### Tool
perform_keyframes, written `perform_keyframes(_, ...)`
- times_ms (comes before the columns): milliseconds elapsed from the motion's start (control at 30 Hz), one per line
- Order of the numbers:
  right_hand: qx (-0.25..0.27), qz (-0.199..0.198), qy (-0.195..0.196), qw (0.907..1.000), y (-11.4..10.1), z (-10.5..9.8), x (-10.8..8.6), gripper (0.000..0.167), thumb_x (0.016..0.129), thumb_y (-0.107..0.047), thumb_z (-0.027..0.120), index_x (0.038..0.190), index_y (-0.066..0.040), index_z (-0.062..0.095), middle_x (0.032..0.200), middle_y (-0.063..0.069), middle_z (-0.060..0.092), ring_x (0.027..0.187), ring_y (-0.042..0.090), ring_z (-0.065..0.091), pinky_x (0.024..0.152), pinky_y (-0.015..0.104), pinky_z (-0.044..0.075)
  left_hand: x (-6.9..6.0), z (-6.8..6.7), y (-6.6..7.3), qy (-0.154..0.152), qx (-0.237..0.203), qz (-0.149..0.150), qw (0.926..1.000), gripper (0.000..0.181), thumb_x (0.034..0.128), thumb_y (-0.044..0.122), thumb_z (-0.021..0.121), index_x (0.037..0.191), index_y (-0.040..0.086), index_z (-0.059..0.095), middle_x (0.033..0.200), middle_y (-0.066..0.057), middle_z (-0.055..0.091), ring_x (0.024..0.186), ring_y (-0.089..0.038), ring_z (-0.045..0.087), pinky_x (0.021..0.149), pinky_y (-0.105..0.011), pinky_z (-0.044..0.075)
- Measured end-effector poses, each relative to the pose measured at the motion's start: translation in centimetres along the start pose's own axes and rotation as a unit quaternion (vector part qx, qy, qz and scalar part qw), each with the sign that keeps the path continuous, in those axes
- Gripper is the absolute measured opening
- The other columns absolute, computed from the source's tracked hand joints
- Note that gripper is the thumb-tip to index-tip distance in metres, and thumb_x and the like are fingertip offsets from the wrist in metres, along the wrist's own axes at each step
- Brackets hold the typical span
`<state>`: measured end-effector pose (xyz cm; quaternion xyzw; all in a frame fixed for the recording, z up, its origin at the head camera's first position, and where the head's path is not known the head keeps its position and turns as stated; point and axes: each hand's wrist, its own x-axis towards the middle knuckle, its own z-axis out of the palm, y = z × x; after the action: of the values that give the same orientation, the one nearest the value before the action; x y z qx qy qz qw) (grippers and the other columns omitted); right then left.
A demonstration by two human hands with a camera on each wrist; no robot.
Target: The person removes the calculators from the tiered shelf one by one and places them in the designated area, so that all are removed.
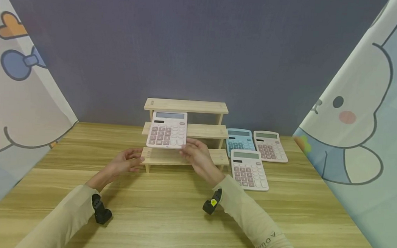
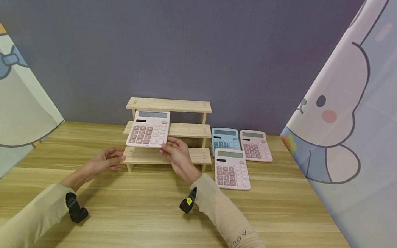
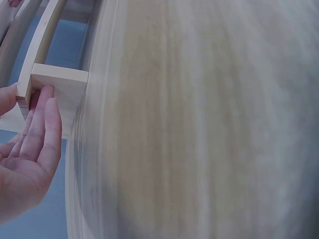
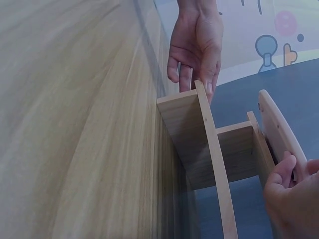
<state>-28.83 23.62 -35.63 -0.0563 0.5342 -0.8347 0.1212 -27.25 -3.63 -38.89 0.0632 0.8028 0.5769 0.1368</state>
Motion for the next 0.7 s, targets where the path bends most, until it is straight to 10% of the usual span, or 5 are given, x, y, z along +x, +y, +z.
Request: perform_keyframes(700, 0.02, 0.019, 0.01, 0.9996, -0.25, -0.04, -0.41, 0.041, 0.086, 0.01, 0.049, 0.126, 0.007, 0.042, 0.095, 0.007, 0.058, 0.079, 0.013, 0.057, 0.075, 0.019, 0.052, 0.02, 0.11, 0.03, 0.01, 0.0, 0.004, 0.9999, 0.064, 0.0929, 0.024, 0.054, 0.141, -0.003, 0.022, 0.134, -0.03, 0.034, 0.108, -0.025, 0.053, 0.086, -0.037, 0.053)
